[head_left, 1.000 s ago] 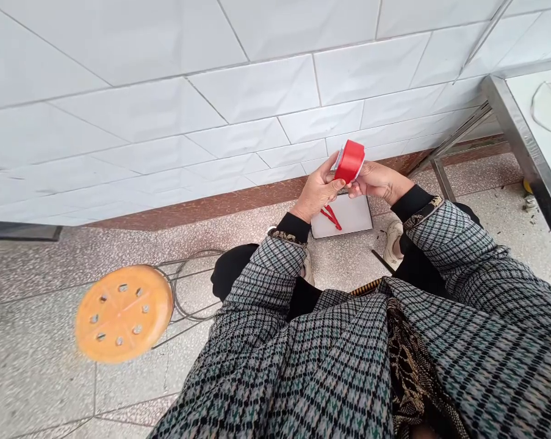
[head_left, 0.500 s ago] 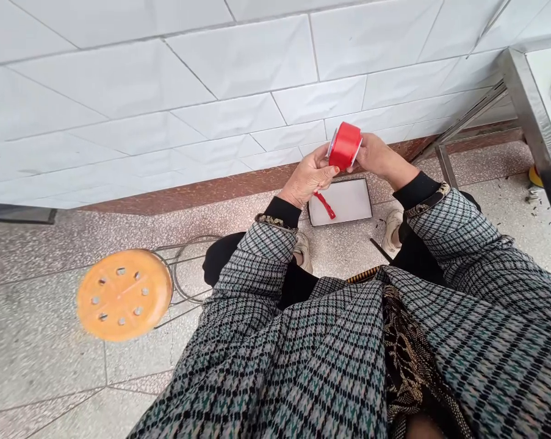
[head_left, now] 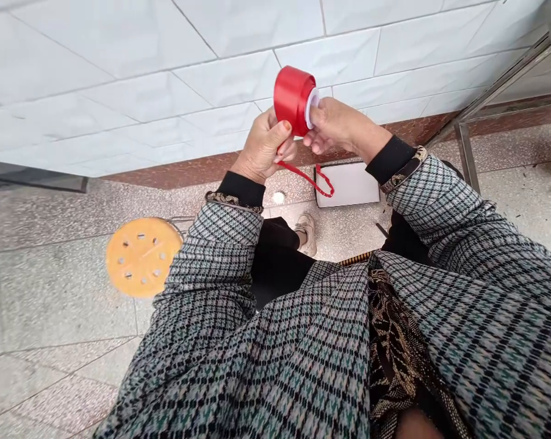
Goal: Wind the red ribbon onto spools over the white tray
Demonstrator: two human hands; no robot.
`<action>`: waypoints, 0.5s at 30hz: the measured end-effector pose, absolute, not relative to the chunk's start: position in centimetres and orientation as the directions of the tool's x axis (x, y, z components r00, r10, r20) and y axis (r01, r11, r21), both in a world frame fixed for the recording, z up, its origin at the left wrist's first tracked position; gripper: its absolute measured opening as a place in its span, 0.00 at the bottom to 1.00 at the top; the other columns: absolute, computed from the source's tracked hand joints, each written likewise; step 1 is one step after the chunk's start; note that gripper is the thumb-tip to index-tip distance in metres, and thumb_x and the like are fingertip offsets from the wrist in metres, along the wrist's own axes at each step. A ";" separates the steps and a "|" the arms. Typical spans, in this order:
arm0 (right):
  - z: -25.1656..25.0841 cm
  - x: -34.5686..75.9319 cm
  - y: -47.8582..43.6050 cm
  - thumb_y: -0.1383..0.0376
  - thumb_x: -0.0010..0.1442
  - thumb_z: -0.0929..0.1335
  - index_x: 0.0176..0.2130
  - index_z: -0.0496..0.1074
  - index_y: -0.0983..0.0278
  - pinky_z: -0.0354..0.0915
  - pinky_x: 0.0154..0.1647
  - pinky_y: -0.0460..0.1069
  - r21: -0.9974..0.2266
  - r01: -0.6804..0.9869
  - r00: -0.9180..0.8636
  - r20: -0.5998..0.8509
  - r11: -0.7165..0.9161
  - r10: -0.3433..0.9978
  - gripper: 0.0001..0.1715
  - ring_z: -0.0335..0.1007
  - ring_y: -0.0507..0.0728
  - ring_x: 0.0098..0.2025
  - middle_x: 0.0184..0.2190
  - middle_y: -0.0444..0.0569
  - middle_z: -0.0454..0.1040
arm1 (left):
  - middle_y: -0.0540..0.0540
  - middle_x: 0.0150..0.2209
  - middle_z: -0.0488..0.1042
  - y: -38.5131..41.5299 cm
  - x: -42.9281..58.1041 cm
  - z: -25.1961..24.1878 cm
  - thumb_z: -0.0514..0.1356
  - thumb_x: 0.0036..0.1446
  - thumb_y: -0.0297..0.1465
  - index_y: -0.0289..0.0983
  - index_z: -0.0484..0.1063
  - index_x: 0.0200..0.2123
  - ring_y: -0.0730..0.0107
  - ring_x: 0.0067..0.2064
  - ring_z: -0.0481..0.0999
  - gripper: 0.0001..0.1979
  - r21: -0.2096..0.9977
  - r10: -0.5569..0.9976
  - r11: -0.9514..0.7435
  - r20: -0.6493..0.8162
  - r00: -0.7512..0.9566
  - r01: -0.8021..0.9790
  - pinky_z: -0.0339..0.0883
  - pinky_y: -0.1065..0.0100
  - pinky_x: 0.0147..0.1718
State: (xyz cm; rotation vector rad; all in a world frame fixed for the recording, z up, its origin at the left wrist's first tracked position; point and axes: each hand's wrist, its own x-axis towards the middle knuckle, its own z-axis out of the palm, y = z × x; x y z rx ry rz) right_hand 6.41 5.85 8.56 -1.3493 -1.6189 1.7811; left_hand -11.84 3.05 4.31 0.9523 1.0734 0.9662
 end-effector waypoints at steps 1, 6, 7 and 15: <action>8.7 6.4 6.0 0.60 0.85 0.60 0.38 0.70 0.65 0.70 0.33 0.47 -0.914 0.362 -0.446 -0.344 -0.186 0.826 0.22 0.71 0.49 0.25 0.31 0.45 0.75 | 0.62 0.18 0.53 3.0 -12.3 4.3 0.64 0.74 0.50 0.38 0.71 0.43 0.86 0.16 0.51 0.21 0.937 0.943 0.314 -0.289 0.168 -0.154 0.41 0.76 0.22; 8.5 7.3 7.1 0.66 0.73 0.72 0.33 0.59 0.60 0.70 0.53 0.51 -0.686 0.670 -0.386 0.003 0.283 0.922 0.21 0.80 0.64 0.51 0.33 0.49 0.72 | 0.61 0.17 0.51 2.5 -12.6 4.1 0.63 0.76 0.48 0.39 0.71 0.44 0.83 0.17 0.49 0.17 0.917 0.920 0.372 -0.344 0.187 -0.141 0.41 0.73 0.20; 8.5 7.6 7.1 0.67 0.72 0.72 0.32 0.55 0.59 0.69 0.55 0.52 -0.631 0.716 -0.381 0.006 0.299 0.925 0.25 0.79 0.66 0.54 0.33 0.50 0.72 | 0.61 0.17 0.51 2.4 -12.3 4.1 0.62 0.77 0.46 0.38 0.71 0.43 0.84 0.18 0.48 0.17 0.918 0.915 0.376 -0.345 0.211 -0.130 0.41 0.74 0.21; 8.1 11.4 6.7 0.63 0.78 0.68 0.33 0.46 0.56 0.65 0.59 0.60 -0.464 0.874 -0.180 -0.031 0.145 0.983 0.29 0.77 0.70 0.54 0.38 0.60 0.77 | 0.59 0.17 0.54 2.8 -9.2 3.3 0.66 0.74 0.42 0.38 0.74 0.40 0.83 0.17 0.49 0.14 0.933 0.910 0.340 -0.294 0.293 -0.118 0.43 0.73 0.20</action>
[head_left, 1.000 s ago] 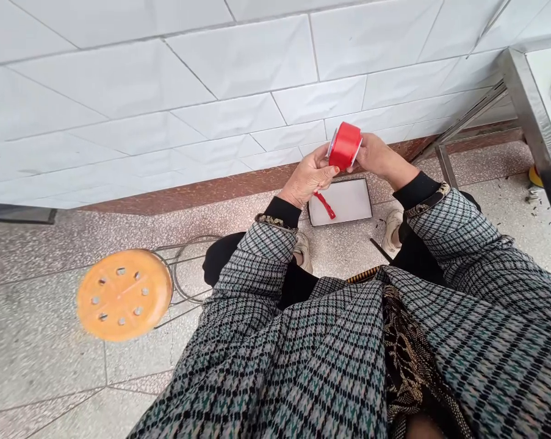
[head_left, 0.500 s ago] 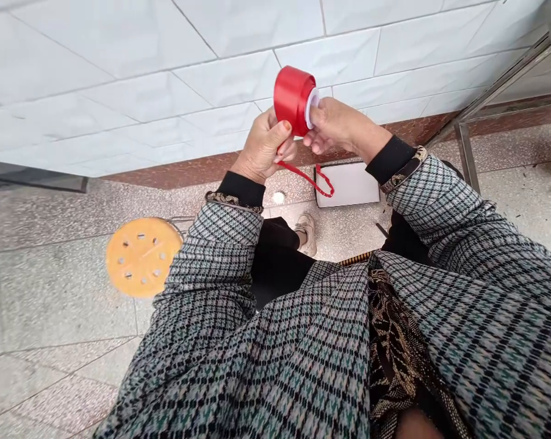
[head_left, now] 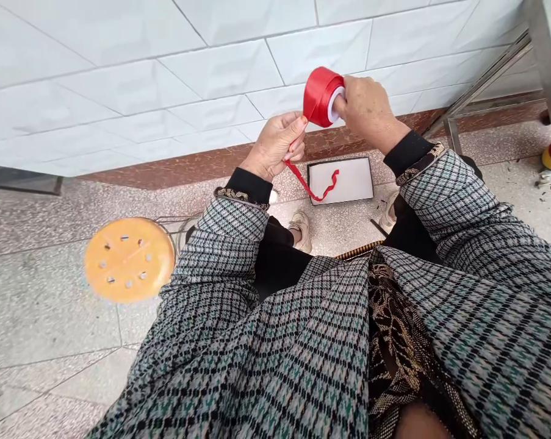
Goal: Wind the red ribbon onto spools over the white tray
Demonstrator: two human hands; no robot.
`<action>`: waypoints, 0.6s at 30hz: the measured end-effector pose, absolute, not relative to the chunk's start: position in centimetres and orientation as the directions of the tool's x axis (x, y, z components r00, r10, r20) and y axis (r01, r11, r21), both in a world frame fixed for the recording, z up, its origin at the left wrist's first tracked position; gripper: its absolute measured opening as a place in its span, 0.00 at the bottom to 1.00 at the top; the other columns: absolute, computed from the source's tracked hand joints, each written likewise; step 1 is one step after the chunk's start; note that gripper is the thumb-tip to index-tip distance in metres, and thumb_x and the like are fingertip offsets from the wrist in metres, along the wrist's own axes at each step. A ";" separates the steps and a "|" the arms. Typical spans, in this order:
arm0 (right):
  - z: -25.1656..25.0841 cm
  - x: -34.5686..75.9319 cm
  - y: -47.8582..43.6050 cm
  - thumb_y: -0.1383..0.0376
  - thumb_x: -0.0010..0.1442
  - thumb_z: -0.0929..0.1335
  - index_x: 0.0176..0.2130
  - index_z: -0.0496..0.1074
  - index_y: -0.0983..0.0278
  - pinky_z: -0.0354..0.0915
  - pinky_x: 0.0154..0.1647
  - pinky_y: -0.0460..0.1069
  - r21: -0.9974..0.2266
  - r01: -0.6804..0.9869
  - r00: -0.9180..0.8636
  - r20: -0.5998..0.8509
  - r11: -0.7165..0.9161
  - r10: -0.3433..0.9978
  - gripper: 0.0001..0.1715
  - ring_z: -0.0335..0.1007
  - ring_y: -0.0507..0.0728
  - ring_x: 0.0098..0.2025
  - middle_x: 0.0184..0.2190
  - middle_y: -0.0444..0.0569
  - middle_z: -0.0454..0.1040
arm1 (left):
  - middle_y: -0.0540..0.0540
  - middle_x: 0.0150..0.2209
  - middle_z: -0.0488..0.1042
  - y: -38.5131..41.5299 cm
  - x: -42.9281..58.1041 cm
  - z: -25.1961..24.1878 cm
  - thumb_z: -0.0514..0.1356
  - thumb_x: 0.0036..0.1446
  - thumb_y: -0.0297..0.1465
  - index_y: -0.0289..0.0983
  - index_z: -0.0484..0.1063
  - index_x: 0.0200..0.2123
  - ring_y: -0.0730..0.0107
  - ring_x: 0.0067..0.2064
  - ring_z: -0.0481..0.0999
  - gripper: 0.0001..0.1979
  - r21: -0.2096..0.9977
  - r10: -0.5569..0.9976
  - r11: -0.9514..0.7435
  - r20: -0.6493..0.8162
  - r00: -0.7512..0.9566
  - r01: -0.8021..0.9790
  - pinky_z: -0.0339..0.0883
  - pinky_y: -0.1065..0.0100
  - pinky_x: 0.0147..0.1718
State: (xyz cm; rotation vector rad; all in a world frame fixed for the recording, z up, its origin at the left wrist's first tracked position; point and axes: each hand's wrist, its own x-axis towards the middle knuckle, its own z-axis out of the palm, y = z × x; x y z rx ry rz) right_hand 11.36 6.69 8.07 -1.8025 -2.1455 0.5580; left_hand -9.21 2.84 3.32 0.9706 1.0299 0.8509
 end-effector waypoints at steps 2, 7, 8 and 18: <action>7.6 12.4 6.8 0.62 0.78 0.68 0.33 0.49 0.56 0.66 0.60 0.62 -0.412 0.905 -0.136 -0.043 0.107 0.990 0.26 0.78 0.72 0.56 0.42 0.63 0.79 | 0.59 0.17 0.55 2.9 -8.8 2.9 0.69 0.71 0.42 0.38 0.77 0.42 0.82 0.17 0.51 0.13 0.935 0.916 0.326 -0.276 0.292 -0.137 0.43 0.73 0.19; 6.1 14.0 7.0 0.65 0.77 0.68 0.35 0.64 0.62 0.69 0.62 0.65 -0.413 0.908 -0.089 -0.041 0.064 0.995 0.15 0.80 0.76 0.58 0.45 0.67 0.81 | 0.60 0.16 0.55 2.4 -7.8 2.5 0.73 0.67 0.42 0.37 0.78 0.36 0.83 0.14 0.52 0.15 0.946 0.938 0.282 -0.236 0.255 -0.159 0.41 0.73 0.17; 5.8 14.1 7.1 0.65 0.75 0.69 0.35 0.67 0.63 0.70 0.62 0.64 -0.452 0.890 -0.085 -0.028 0.063 0.996 0.14 0.81 0.75 0.57 0.43 0.65 0.81 | 0.60 0.15 0.55 2.3 -7.5 2.5 0.73 0.66 0.42 0.37 0.77 0.33 0.83 0.14 0.52 0.16 0.954 0.944 0.257 -0.215 0.250 -0.151 0.41 0.72 0.17; 5.8 13.6 7.4 0.67 0.80 0.65 0.29 0.67 0.62 0.63 0.28 0.45 -0.793 0.563 -0.100 -0.345 -0.233 0.933 0.24 0.69 0.51 0.20 0.22 0.48 0.76 | 0.60 0.17 0.61 1.6 -5.0 0.8 0.77 0.55 0.47 0.40 0.70 0.30 0.82 0.16 0.54 0.23 0.977 1.000 0.025 -0.021 0.021 -0.211 0.44 0.73 0.16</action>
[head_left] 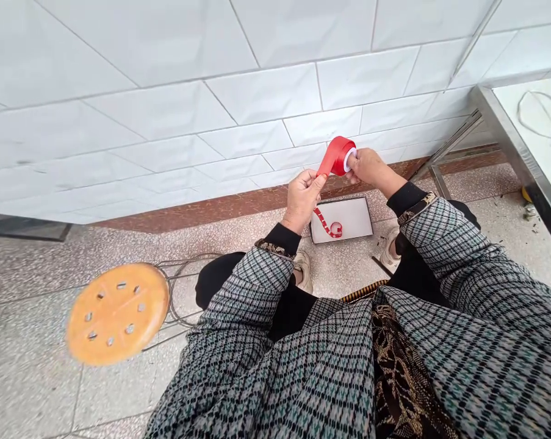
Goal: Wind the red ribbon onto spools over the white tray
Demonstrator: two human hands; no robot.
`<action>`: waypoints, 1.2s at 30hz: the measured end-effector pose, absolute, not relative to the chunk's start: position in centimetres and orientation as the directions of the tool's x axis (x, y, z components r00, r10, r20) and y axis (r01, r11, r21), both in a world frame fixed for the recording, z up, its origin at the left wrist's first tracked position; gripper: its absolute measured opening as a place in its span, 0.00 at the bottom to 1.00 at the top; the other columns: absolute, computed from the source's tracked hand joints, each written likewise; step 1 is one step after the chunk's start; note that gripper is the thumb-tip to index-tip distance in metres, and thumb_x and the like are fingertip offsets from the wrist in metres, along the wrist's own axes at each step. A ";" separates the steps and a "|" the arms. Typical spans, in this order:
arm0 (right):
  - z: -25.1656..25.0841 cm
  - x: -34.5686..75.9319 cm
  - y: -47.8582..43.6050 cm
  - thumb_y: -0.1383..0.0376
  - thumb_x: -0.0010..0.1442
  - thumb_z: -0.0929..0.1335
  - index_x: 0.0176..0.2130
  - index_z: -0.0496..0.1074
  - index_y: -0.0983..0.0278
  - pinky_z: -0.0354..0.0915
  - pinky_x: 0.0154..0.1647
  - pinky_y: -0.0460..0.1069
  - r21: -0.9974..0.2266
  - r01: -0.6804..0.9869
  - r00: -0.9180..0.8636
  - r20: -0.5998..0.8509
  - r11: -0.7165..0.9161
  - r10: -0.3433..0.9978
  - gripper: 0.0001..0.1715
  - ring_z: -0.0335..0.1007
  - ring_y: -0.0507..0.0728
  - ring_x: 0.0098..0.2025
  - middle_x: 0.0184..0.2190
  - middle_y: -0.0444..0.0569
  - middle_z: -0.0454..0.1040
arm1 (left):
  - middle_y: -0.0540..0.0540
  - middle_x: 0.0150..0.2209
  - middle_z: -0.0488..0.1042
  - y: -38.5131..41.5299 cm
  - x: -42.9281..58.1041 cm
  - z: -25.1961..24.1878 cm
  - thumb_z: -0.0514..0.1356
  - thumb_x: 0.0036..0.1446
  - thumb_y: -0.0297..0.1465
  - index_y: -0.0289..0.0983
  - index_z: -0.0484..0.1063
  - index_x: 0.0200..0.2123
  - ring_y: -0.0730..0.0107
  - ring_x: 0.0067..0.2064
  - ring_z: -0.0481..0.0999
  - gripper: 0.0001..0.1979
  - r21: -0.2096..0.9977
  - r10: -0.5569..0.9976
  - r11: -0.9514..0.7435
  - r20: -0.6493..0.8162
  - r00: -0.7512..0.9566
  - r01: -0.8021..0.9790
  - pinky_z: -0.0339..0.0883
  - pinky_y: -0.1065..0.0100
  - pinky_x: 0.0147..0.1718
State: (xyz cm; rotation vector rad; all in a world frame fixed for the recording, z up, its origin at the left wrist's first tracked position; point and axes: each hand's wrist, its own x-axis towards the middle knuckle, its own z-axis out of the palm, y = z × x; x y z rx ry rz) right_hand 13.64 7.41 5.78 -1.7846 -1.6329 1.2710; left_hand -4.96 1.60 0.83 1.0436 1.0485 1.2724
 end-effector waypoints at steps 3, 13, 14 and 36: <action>5.5 13.3 7.2 0.64 0.82 0.66 0.29 0.67 0.62 0.61 0.23 0.43 -0.863 0.335 -0.103 -0.433 -0.378 0.896 0.25 0.65 0.49 0.16 0.18 0.44 0.72 | 0.60 0.16 0.61 1.2 -4.6 0.4 0.75 0.54 0.56 0.41 0.67 0.28 0.82 0.15 0.53 0.29 0.972 0.999 0.024 -0.018 0.027 -0.232 0.44 0.73 0.15; 5.8 12.2 5.2 0.64 0.85 0.58 0.34 0.71 0.66 0.75 0.34 0.45 -0.740 -0.111 -0.291 -0.614 -0.663 0.734 0.26 0.56 0.46 0.16 0.18 0.40 0.68 | 0.62 0.19 0.66 1.6 -3.2 -0.5 0.78 0.54 0.44 0.40 0.68 0.36 0.84 0.16 0.56 0.23 0.939 0.993 0.114 -0.105 0.044 -0.323 0.46 0.74 0.17; 5.7 12.1 5.1 0.64 0.85 0.59 0.34 0.71 0.65 0.74 0.34 0.45 -0.728 -0.133 -0.306 -0.616 -0.673 0.726 0.26 0.55 0.46 0.16 0.18 0.40 0.67 | 0.63 0.20 0.67 1.6 -3.2 -0.5 0.78 0.54 0.42 0.40 0.69 0.40 0.83 0.16 0.56 0.23 0.934 0.993 0.118 -0.108 0.049 -0.337 0.47 0.74 0.17; 5.8 14.7 5.6 0.63 0.77 0.68 0.46 0.76 0.65 0.70 0.37 0.48 -0.848 0.490 -0.329 -0.395 -0.202 0.858 0.09 0.74 0.53 0.26 0.28 0.45 0.78 | 0.65 0.14 0.61 1.6 -4.5 -0.3 0.83 0.48 0.49 0.41 0.74 0.49 0.84 0.12 0.49 0.34 0.834 0.906 0.273 -0.055 0.419 -0.480 0.42 0.73 0.17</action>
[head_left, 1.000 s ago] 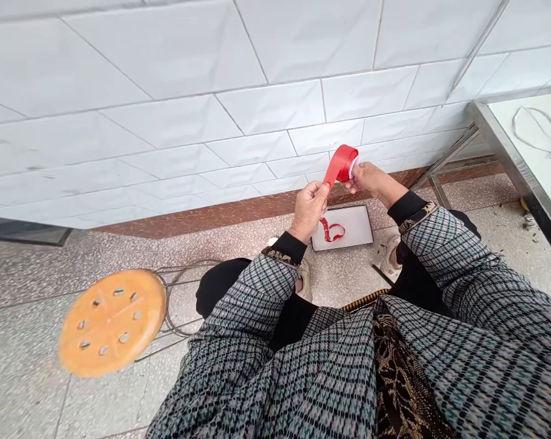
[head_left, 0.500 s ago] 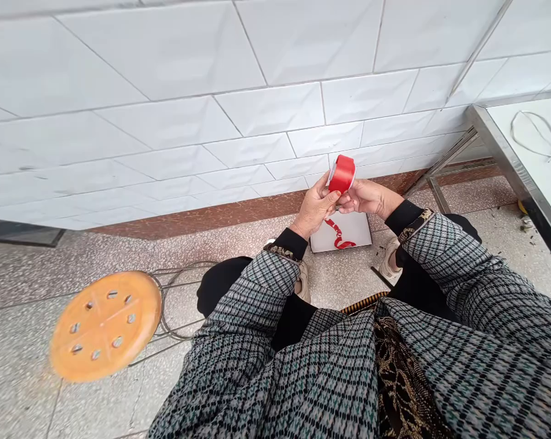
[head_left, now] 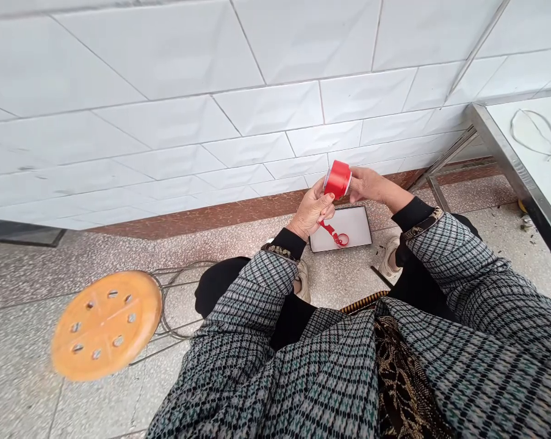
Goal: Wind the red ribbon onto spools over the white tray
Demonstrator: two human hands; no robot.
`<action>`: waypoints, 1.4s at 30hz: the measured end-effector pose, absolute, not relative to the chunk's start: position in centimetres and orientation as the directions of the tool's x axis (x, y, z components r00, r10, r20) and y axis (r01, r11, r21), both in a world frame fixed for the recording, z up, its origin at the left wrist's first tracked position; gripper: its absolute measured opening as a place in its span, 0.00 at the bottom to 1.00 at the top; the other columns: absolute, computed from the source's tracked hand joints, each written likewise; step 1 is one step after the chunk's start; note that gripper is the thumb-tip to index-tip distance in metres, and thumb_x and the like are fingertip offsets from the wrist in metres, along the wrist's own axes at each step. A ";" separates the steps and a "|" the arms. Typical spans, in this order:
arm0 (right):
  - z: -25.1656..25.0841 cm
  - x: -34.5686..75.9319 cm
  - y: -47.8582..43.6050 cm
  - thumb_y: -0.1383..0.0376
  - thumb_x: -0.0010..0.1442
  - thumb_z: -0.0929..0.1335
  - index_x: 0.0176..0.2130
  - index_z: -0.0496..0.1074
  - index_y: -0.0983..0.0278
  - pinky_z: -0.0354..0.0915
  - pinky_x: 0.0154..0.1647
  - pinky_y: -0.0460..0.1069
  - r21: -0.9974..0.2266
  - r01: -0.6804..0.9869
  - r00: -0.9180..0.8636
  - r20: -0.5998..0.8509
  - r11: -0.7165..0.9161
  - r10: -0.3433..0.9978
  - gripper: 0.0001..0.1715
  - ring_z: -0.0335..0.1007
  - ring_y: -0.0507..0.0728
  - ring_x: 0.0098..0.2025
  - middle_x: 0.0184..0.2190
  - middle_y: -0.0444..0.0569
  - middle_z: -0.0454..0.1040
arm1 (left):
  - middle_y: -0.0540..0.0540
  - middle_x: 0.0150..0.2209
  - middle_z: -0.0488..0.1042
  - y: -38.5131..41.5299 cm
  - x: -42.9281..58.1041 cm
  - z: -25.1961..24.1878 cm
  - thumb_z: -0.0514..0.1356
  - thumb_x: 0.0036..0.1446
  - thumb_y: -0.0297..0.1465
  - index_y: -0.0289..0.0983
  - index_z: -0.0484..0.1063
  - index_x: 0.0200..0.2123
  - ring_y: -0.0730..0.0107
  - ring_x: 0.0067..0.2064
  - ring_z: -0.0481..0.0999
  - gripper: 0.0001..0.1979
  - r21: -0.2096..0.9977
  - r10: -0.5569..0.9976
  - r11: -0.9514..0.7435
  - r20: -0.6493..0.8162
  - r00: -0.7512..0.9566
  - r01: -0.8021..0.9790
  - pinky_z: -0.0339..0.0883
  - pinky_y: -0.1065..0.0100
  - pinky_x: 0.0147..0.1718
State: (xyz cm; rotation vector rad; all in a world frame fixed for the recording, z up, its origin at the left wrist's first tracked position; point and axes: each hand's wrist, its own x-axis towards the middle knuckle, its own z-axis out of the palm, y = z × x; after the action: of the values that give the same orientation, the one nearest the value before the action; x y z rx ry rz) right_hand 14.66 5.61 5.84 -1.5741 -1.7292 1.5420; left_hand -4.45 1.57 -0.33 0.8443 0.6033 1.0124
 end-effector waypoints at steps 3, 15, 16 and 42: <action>5.8 15.1 5.9 0.69 0.72 0.68 0.51 0.76 0.66 0.67 0.44 0.50 -0.720 0.684 -0.321 -0.151 0.119 0.935 0.09 0.77 0.58 0.33 0.30 0.46 0.80 | 0.65 0.14 0.60 1.2 -4.0 -0.3 0.83 0.47 0.50 0.40 0.72 0.41 0.84 0.12 0.49 0.31 0.817 0.907 0.306 -0.096 0.409 -0.489 0.44 0.75 0.17; 4.9 15.3 6.1 0.70 0.73 0.69 0.30 0.69 0.62 0.61 0.31 0.45 -0.916 0.392 -0.300 -0.219 -0.089 0.928 0.17 0.68 0.51 0.23 0.18 0.42 0.71 | 0.64 0.14 0.61 1.1 -3.2 -0.6 0.80 0.50 0.51 0.38 0.75 0.43 0.83 0.13 0.51 0.30 0.885 0.913 0.250 -0.080 0.400 -0.394 0.45 0.72 0.18; 4.9 15.2 5.9 0.69 0.73 0.70 0.30 0.69 0.62 0.62 0.29 0.44 -0.929 0.328 -0.300 -0.276 -0.173 0.913 0.18 0.67 0.50 0.21 0.19 0.42 0.72 | 0.64 0.15 0.62 1.2 -3.3 -0.6 0.80 0.51 0.51 0.38 0.76 0.45 0.83 0.14 0.52 0.29 0.894 0.919 0.233 -0.074 0.386 -0.383 0.45 0.72 0.19; 5.0 14.6 4.9 0.51 0.82 0.62 0.33 0.68 0.61 0.65 0.21 0.42 -0.657 0.119 -0.678 -0.602 -0.745 0.423 0.26 0.42 0.45 0.16 0.18 0.36 0.57 | 0.58 0.25 0.75 1.3 -3.6 -0.5 0.82 0.45 0.52 0.41 0.75 0.49 0.85 0.15 0.56 0.36 0.890 0.913 0.210 -0.031 0.406 -0.405 0.44 0.72 0.17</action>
State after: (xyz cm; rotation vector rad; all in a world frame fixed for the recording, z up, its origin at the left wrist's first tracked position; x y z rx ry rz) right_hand 14.58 4.95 5.05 -1.1641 -1.0281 2.5222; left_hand -3.64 1.31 -0.55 0.9515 0.6525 1.0125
